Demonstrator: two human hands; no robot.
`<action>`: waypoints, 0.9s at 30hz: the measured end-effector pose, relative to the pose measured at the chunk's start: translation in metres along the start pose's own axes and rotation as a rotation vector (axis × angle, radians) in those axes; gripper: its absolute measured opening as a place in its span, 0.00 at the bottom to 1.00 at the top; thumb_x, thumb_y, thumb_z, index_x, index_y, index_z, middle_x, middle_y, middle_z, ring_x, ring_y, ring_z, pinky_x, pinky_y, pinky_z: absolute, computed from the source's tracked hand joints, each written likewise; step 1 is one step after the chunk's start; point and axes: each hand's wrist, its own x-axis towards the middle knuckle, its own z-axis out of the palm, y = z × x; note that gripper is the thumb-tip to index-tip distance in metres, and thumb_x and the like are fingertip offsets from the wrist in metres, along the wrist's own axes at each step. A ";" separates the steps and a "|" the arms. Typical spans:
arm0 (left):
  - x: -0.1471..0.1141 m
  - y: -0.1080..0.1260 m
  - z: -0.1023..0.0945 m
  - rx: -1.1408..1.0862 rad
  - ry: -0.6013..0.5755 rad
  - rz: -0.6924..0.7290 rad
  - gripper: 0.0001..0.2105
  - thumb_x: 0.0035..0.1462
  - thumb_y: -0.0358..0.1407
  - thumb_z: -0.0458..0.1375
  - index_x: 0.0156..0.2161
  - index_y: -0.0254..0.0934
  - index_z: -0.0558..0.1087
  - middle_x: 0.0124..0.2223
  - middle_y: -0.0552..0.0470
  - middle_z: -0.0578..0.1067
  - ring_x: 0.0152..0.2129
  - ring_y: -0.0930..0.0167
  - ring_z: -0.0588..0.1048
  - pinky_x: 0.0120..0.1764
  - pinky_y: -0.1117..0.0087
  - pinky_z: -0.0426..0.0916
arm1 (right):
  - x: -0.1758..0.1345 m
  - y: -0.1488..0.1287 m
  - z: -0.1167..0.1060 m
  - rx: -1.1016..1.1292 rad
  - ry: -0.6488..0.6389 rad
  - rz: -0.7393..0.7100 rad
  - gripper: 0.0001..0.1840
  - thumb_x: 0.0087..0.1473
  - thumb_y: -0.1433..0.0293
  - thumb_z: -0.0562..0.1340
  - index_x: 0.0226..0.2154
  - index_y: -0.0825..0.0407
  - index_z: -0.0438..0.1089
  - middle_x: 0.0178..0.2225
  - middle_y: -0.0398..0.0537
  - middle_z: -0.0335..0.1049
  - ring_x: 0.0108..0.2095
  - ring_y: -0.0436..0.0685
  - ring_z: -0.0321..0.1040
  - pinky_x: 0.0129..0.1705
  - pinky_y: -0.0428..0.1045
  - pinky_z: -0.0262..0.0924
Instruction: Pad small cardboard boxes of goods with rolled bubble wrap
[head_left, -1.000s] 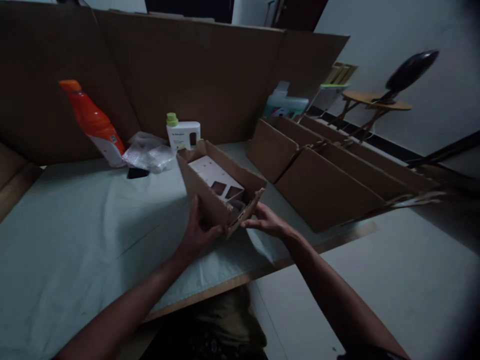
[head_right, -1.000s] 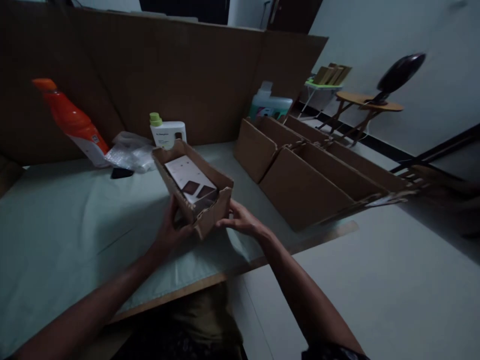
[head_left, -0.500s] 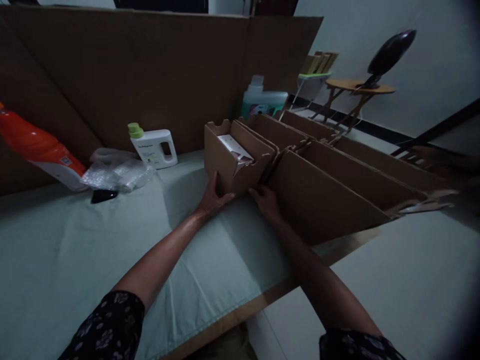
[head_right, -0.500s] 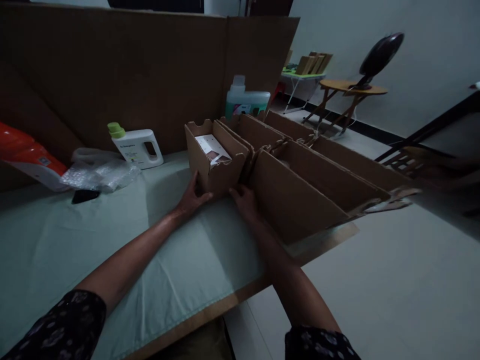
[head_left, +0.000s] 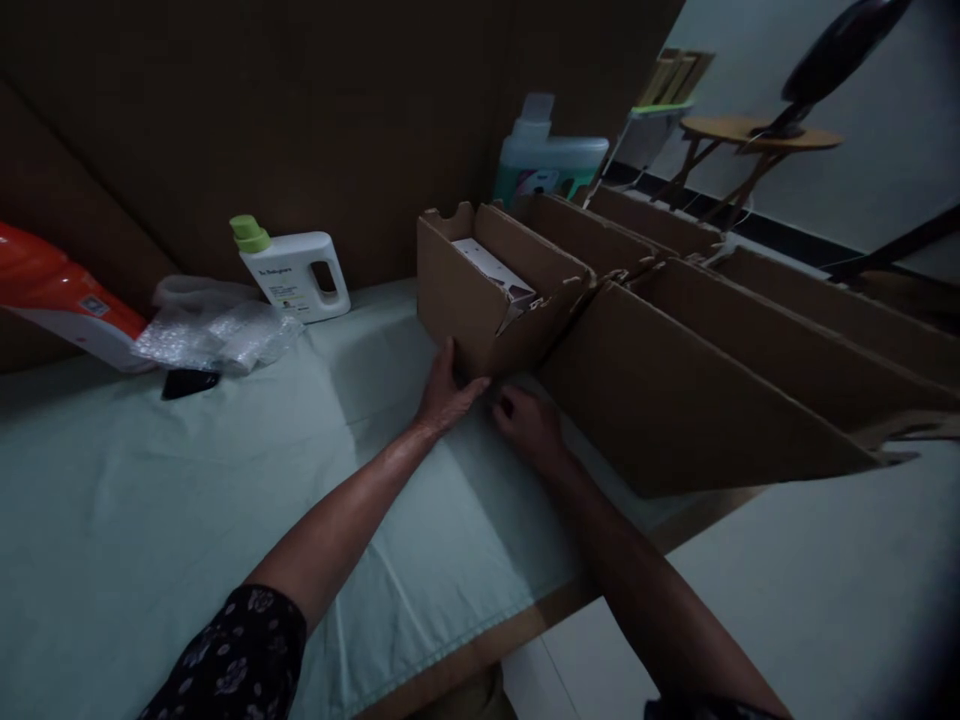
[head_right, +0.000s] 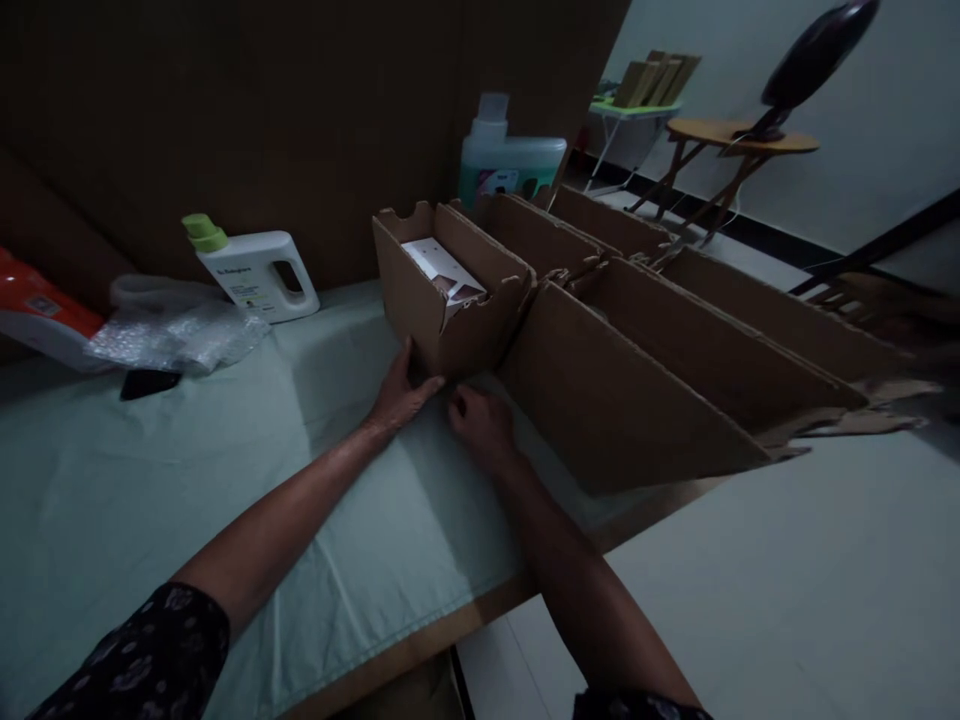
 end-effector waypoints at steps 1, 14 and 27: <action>-0.004 -0.002 -0.007 0.043 -0.024 0.013 0.41 0.59 0.44 0.62 0.72 0.30 0.53 0.73 0.34 0.59 0.71 0.57 0.58 0.70 0.54 0.54 | 0.000 -0.003 0.002 -0.015 0.000 -0.016 0.08 0.55 0.66 0.60 0.28 0.50 0.73 0.28 0.46 0.75 0.29 0.54 0.66 0.30 0.48 0.49; -0.110 0.017 -0.058 0.751 -0.172 0.122 0.26 0.66 0.44 0.57 0.65 0.35 0.68 0.71 0.34 0.63 0.70 0.52 0.58 0.70 0.42 0.49 | -0.012 -0.019 0.021 -0.211 0.030 -0.373 0.10 0.62 0.70 0.59 0.39 0.53 0.77 0.44 0.56 0.78 0.45 0.62 0.69 0.47 0.54 0.58; -0.174 0.044 -0.062 0.784 -0.343 0.035 0.36 0.66 0.57 0.50 0.71 0.34 0.60 0.75 0.31 0.51 0.73 0.47 0.48 0.69 0.31 0.39 | -0.028 -0.042 0.027 -0.333 -0.072 -0.658 0.19 0.68 0.68 0.53 0.54 0.56 0.74 0.57 0.59 0.73 0.54 0.64 0.68 0.54 0.56 0.61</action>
